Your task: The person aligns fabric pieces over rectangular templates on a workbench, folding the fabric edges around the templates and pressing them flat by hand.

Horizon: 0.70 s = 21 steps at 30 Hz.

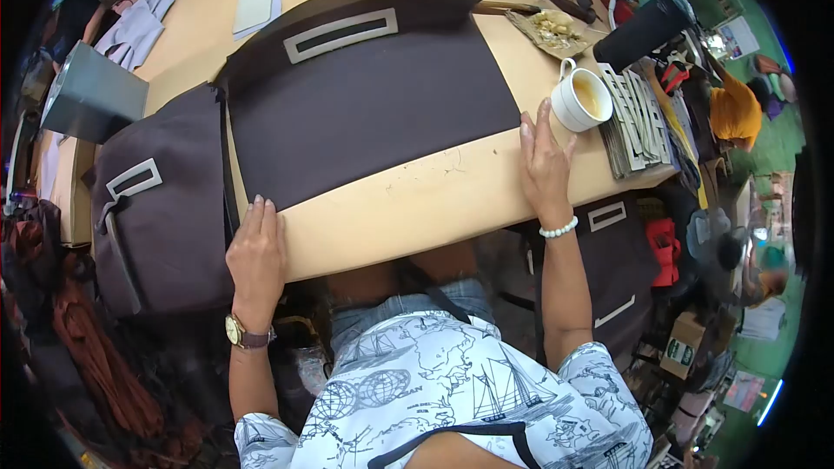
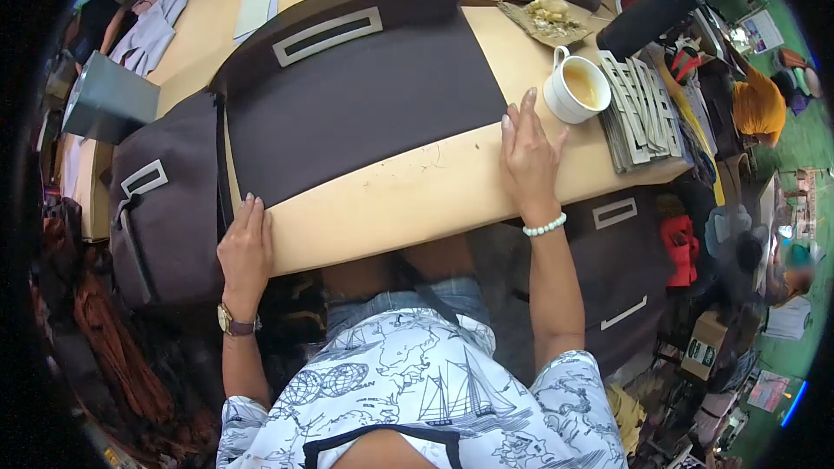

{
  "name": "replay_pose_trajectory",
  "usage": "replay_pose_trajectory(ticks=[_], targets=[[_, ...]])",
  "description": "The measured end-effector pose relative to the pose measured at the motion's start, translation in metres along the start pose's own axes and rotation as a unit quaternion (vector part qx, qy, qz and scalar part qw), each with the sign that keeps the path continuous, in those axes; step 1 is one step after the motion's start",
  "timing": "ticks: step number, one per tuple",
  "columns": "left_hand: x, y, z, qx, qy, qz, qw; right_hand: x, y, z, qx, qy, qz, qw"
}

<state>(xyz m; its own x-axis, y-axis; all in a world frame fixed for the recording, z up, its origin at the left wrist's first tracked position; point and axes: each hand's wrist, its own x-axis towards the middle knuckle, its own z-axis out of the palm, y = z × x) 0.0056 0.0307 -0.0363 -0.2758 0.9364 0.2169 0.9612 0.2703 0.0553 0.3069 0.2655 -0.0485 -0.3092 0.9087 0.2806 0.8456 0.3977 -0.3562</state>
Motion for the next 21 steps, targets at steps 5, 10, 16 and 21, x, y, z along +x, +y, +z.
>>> replay_pose_trajectory(ticks=[5, 10, 16, 21], targets=[[0.008, -0.006, -0.003, -0.005, 0.033, 0.022, 0.999, -0.014, -0.002, 0.003, 0.076, 0.056, -0.043, 0.995], [0.008, -0.004, 0.0, -0.013, 0.036, 0.014, 0.999, -0.032, -0.018, 0.008, 0.139, 0.061, -0.059, 0.987], [0.008, -0.004, -0.002, -0.017, 0.034, 0.01, 0.999, -0.016, -0.021, 0.014, 0.08, 0.076, -0.143, 0.984], [0.007, -0.004, -0.002, -0.021, 0.034, 0.006, 0.999, -0.007, -0.013, 0.004, 0.287, 0.08, -0.019, 0.954]])
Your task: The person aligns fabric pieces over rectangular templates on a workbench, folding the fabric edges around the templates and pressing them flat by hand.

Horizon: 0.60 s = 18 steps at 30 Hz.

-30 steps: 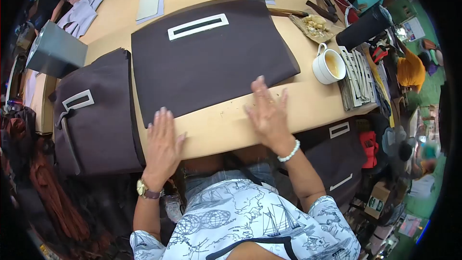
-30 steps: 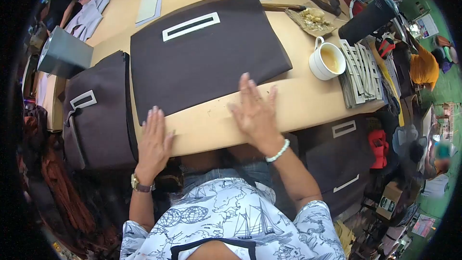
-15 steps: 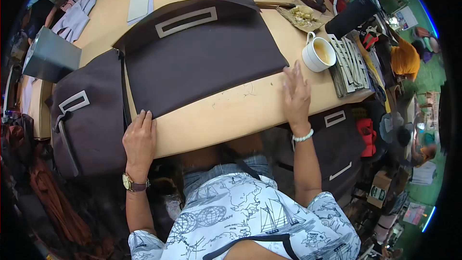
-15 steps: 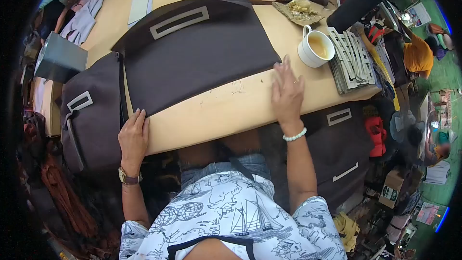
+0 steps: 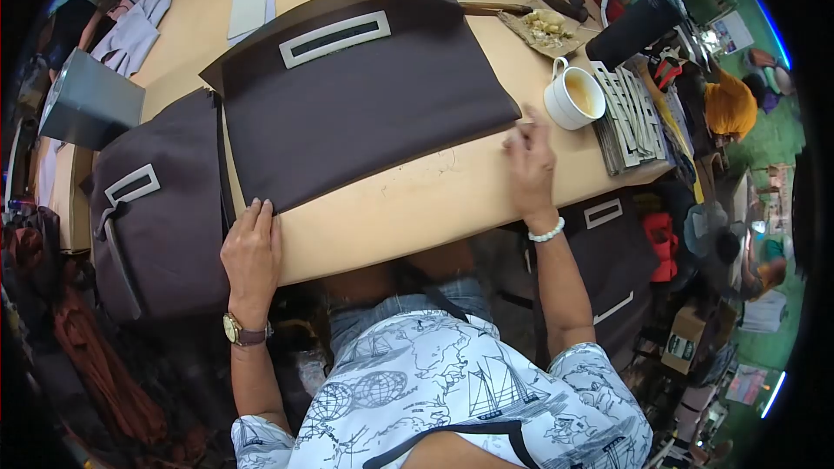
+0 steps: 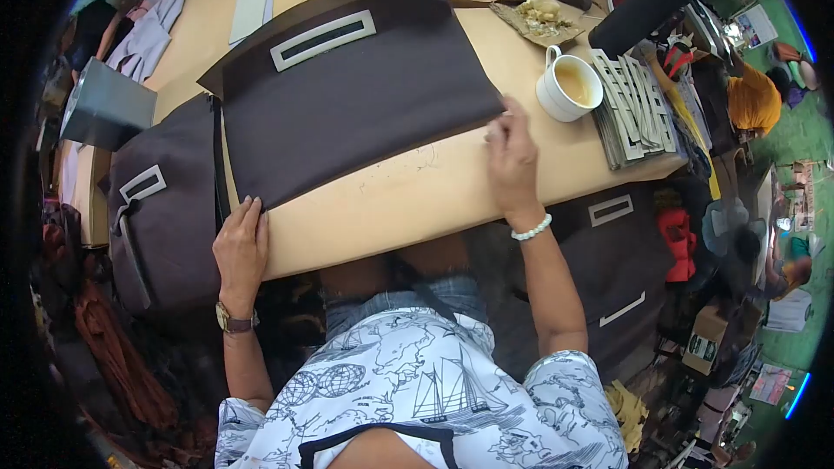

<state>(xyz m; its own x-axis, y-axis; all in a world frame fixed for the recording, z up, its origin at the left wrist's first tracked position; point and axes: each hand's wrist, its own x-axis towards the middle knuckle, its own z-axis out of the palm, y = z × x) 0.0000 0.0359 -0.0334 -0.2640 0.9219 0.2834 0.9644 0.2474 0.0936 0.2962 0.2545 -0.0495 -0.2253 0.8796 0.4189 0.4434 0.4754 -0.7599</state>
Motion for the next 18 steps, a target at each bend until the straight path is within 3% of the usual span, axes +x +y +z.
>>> replay_pose_trajectory(ticks=[1, 3, 9, 14, 16, 18], targets=[[0.0, 0.0, -0.001, 0.001, -0.001, 0.0, 1.0, 0.004, -0.002, -0.007, 0.065, 0.021, 0.055, 0.996], [0.002, 0.002, 0.0, 0.0, 0.001, -0.003, 1.0, 0.022, -0.001, -0.022, 0.081, 0.081, 0.01, 0.993], [0.001, 0.003, -0.002, -0.008, -0.003, -0.01, 1.0, 0.148, 0.005, -0.072, -0.089, 0.124, -0.043, 0.987], [0.002, 0.006, -0.002, -0.03, -0.003, -0.031, 0.999, 0.242, 0.059, -0.068, -0.214, 0.039, 0.055, 0.974], [0.001, 0.007, -0.003, -0.033, 0.002, -0.035, 0.999, 0.267, 0.11, -0.066, -0.3, 0.076, -0.007, 0.951], [0.001, 0.006, -0.002, -0.032, 0.004, -0.039, 0.999, 0.271, 0.114, -0.067, -0.316, 0.074, 0.042, 0.945]])
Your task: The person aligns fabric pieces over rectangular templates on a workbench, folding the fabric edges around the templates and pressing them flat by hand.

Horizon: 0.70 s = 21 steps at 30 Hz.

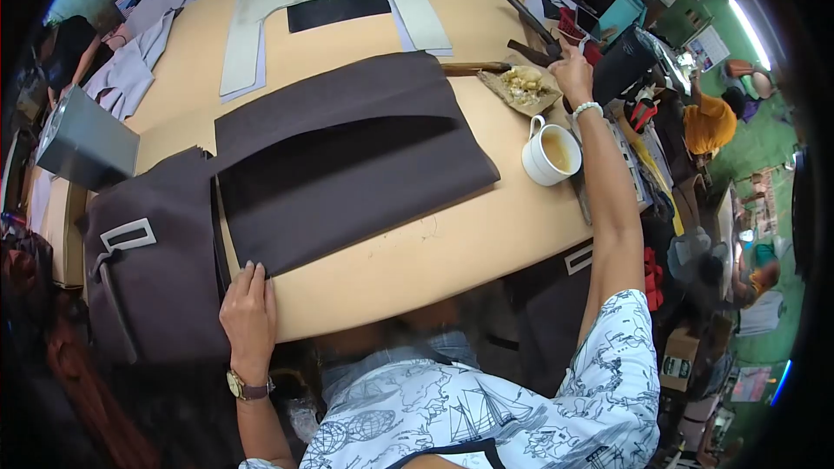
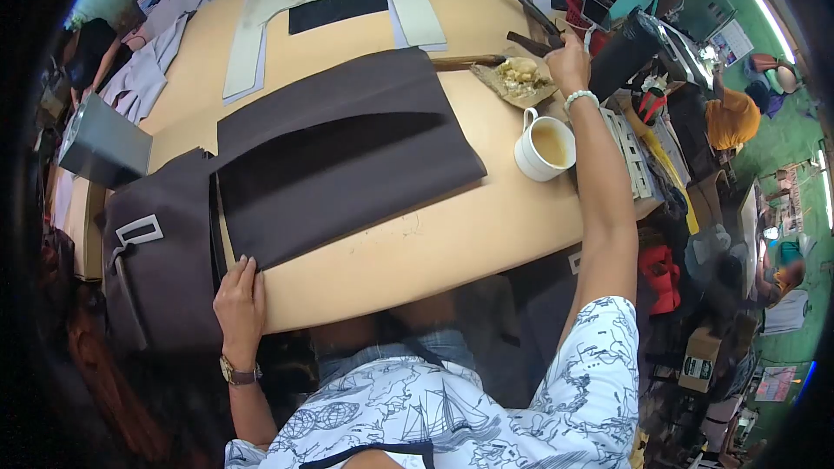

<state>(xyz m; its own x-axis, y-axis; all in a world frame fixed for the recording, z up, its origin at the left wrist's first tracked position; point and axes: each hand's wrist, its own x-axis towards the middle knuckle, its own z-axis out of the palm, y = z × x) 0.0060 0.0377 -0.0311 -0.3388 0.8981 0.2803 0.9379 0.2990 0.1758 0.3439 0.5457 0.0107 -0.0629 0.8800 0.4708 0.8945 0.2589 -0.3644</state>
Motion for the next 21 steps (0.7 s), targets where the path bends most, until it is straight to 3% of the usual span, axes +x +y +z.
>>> replay_pose_trajectory(ticks=[2, 6, 9, 13, 16, 21], targets=[[-0.001, 0.0, 0.0, -0.002, -0.003, -0.007, 1.0, 0.003, 0.01, 0.008, -0.036, -0.009, 0.048, 0.998], [0.0, 0.001, 0.001, -0.016, 0.0, -0.016, 1.0, -0.011, 0.003, 0.01, 0.021, -0.041, 0.048, 0.998], [0.001, 0.001, 0.0, -0.016, 0.001, -0.012, 1.0, -0.013, 0.012, 0.022, -0.06, -0.089, -0.003, 0.994], [0.0, 0.001, 0.002, -0.016, 0.0, -0.012, 1.0, -0.016, 0.017, 0.006, 0.02, -0.167, -0.068, 0.983], [-0.001, 0.001, 0.003, -0.014, 0.0, -0.012, 1.0, -0.01, 0.022, 0.006, 0.103, -0.217, 0.057, 0.969], [-0.003, -0.002, 0.004, -0.019, 0.014, -0.005, 1.0, -0.012, 0.027, 0.006, 0.389, -0.151, 0.183, 0.89]])
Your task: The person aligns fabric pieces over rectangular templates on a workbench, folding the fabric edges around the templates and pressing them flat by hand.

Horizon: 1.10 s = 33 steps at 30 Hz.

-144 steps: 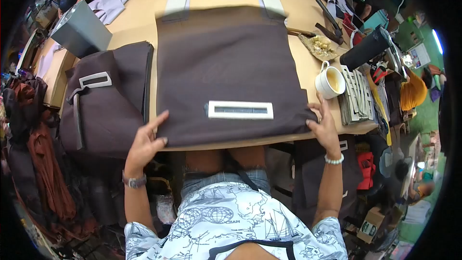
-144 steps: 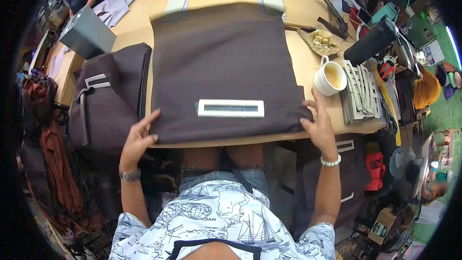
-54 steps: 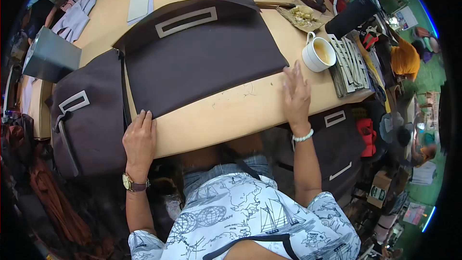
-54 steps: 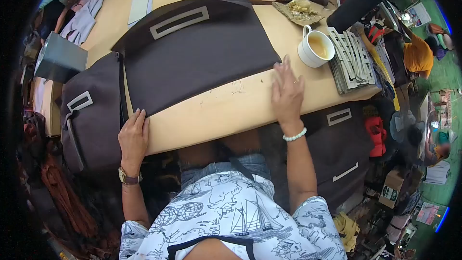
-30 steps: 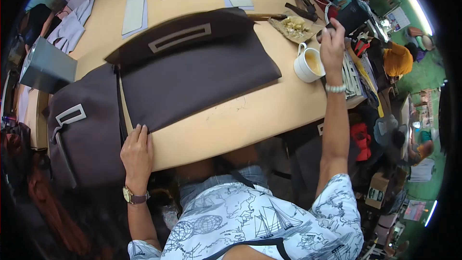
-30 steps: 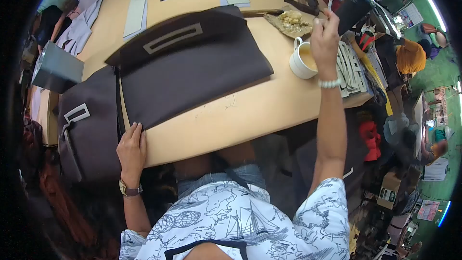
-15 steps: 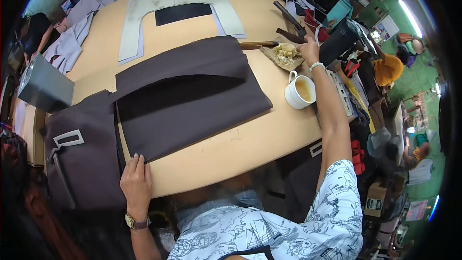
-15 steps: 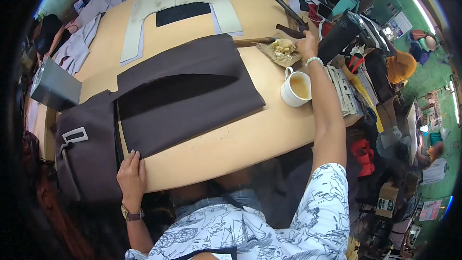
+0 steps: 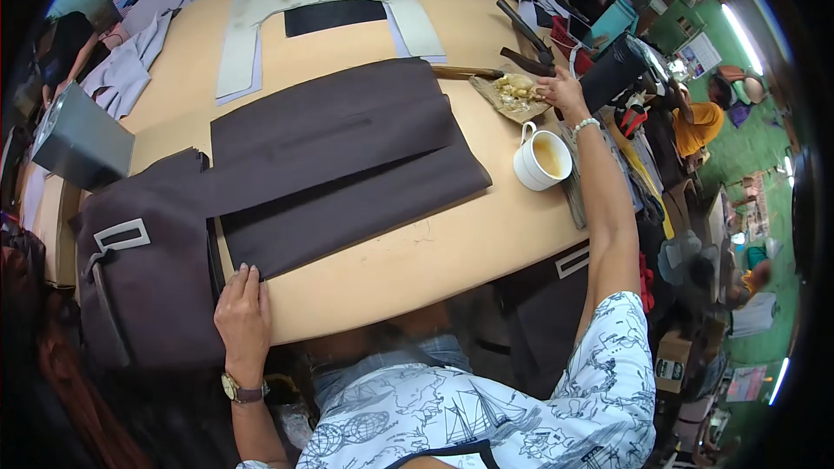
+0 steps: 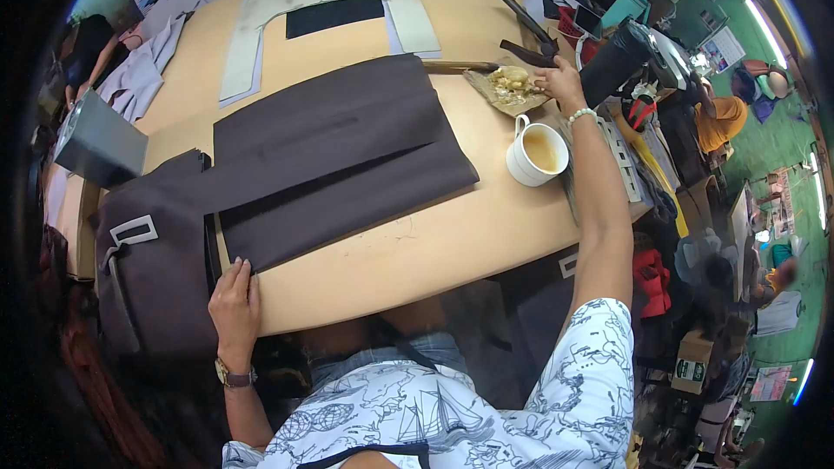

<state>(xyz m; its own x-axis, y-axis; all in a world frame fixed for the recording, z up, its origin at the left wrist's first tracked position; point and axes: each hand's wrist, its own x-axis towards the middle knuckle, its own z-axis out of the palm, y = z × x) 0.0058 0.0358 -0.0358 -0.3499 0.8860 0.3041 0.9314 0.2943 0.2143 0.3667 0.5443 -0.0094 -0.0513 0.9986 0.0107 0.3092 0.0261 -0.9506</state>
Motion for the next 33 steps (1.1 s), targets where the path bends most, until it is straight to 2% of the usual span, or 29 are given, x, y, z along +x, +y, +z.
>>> replay_pose_trajectory(ticks=[3, 4, 5, 9, 11, 13, 15, 17, 20, 23, 26, 29, 30, 33], targets=[[0.0, -0.001, 0.001, 0.0, 0.003, 0.005, 1.0, 0.011, -0.003, 0.002, -0.087, 0.13, -0.14, 0.978], [0.001, -0.001, 0.0, 0.011, 0.0, 0.01, 1.0, 0.0, -0.015, 0.006, -0.173, 0.15, -0.233, 0.945], [0.002, -0.001, 0.0, 0.021, -0.003, 0.015, 1.0, -0.032, -0.04, 0.017, -0.217, 0.14, -0.254, 0.932], [0.009, 0.0, 0.001, 0.03, -0.002, 0.02, 0.999, -0.153, -0.064, 0.067, -0.231, -0.071, -0.298, 0.923], [0.011, 0.001, 0.004, 0.019, 0.013, 0.038, 0.999, -0.203, -0.059, 0.094, -0.172, -0.179, -0.283, 0.927], [0.015, 0.008, 0.005, 0.01, 0.016, 0.053, 0.998, -0.243, -0.055, 0.128, -0.154, -0.24, -0.328, 0.901], [0.022, 0.018, 0.009, -0.011, 0.031, 0.087, 0.996, -0.266, -0.056, 0.17, -0.169, -0.227, -0.513, 0.81], [0.026, 0.026, 0.016, -0.01, 0.021, 0.092, 0.996, -0.278, -0.062, 0.207, -0.211, -0.198, -0.613, 0.735], [0.028, 0.026, 0.029, -0.009, 0.03, 0.092, 0.995, -0.27, -0.055, 0.252, -0.288, -0.252, -0.638, 0.669], [0.03, 0.025, 0.031, -0.016, 0.044, 0.084, 0.995, -0.265, -0.057, 0.265, -0.369, -0.286, -0.63, 0.62], [0.029, 0.026, 0.033, -0.014, 0.054, 0.088, 0.995, -0.26, -0.066, 0.267, -0.387, -0.304, -0.633, 0.598], [0.031, 0.025, 0.033, -0.011, 0.048, 0.082, 0.995, -0.236, -0.078, 0.278, -0.324, -0.34, -0.565, 0.679], [0.031, 0.026, 0.032, -0.013, 0.046, 0.08, 0.996, -0.224, -0.095, 0.28, -0.325, -0.326, -0.56, 0.689], [0.029, 0.03, 0.032, -0.021, 0.049, 0.069, 0.996, -0.171, -0.145, 0.32, -0.434, -0.244, -0.586, 0.639]])
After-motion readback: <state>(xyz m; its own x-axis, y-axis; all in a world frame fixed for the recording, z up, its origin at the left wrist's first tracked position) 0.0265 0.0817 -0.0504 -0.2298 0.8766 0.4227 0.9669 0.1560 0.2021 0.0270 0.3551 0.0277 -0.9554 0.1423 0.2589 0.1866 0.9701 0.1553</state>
